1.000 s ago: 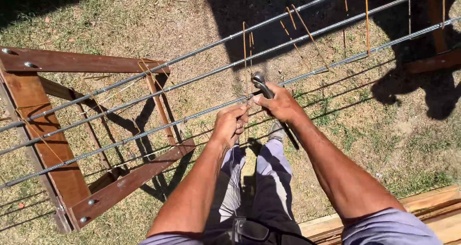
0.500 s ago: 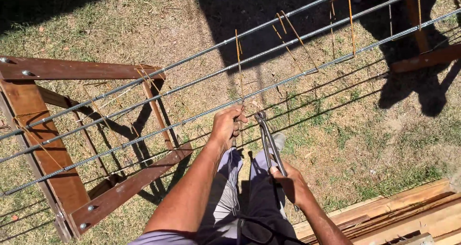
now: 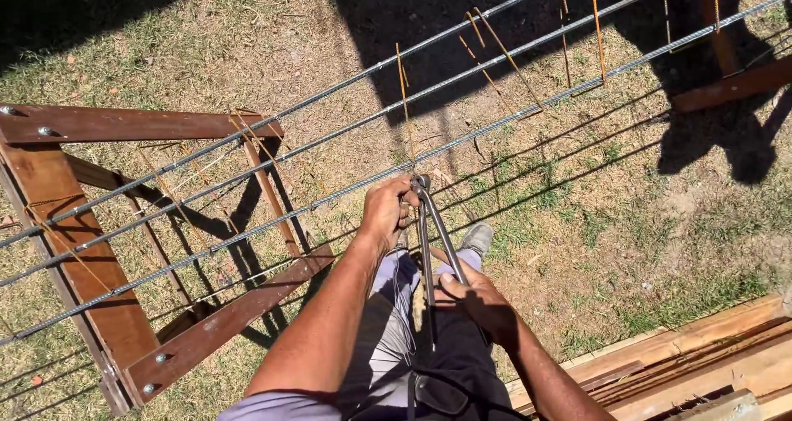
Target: Tying rebar rods together with wire using pliers to create a structural cage
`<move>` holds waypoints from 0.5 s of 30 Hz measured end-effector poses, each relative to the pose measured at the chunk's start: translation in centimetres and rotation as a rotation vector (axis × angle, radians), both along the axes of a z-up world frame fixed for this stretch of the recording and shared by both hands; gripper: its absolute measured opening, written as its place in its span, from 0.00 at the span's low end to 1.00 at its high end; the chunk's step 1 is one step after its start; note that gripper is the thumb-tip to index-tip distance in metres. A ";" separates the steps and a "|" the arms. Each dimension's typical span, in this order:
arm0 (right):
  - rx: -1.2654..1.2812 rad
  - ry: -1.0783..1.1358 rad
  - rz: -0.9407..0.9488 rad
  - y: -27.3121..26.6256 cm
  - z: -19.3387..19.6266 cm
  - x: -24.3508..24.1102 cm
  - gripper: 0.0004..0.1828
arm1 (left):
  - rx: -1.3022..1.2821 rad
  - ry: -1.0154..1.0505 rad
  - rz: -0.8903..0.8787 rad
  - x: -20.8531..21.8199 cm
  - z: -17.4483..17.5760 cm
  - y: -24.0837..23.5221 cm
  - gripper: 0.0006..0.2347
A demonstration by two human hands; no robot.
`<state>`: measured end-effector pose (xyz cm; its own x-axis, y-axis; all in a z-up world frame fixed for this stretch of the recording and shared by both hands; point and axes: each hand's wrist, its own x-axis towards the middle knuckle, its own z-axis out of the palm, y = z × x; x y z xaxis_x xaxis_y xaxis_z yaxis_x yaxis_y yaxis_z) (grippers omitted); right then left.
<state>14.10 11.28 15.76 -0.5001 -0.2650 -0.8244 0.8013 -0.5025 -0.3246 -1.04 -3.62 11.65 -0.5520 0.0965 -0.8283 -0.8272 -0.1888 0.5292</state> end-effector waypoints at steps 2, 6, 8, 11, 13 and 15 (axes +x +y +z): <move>0.077 0.021 0.087 -0.2 0.1 0.1 0.31 | 0.023 -0.013 0.028 0.0 0.7 0.2 0.17; 0.121 0.035 0.106 -0.7 0.7 -0.7 0.30 | 0.035 -0.007 0.036 0.0 -1.1 0.4 0.16; 0.154 0.063 0.119 -0.5 0.1 -0.4 0.31 | 0.046 -0.007 0.047 0.1 -1.3 0.6 0.17; 0.098 0.081 0.102 -0.6 -0.8 0.4 0.31 | 0.046 -0.011 0.050 0.1 -1.1 0.5 0.17; 0.070 0.110 0.106 -0.6 -2.6 1.0 0.33 | 0.050 -0.001 0.053 0.3 -1.4 0.4 0.17; 0.042 0.137 0.109 -0.8 -3.5 1.3 0.35 | 0.053 0.007 0.054 0.4 -1.6 0.4 0.17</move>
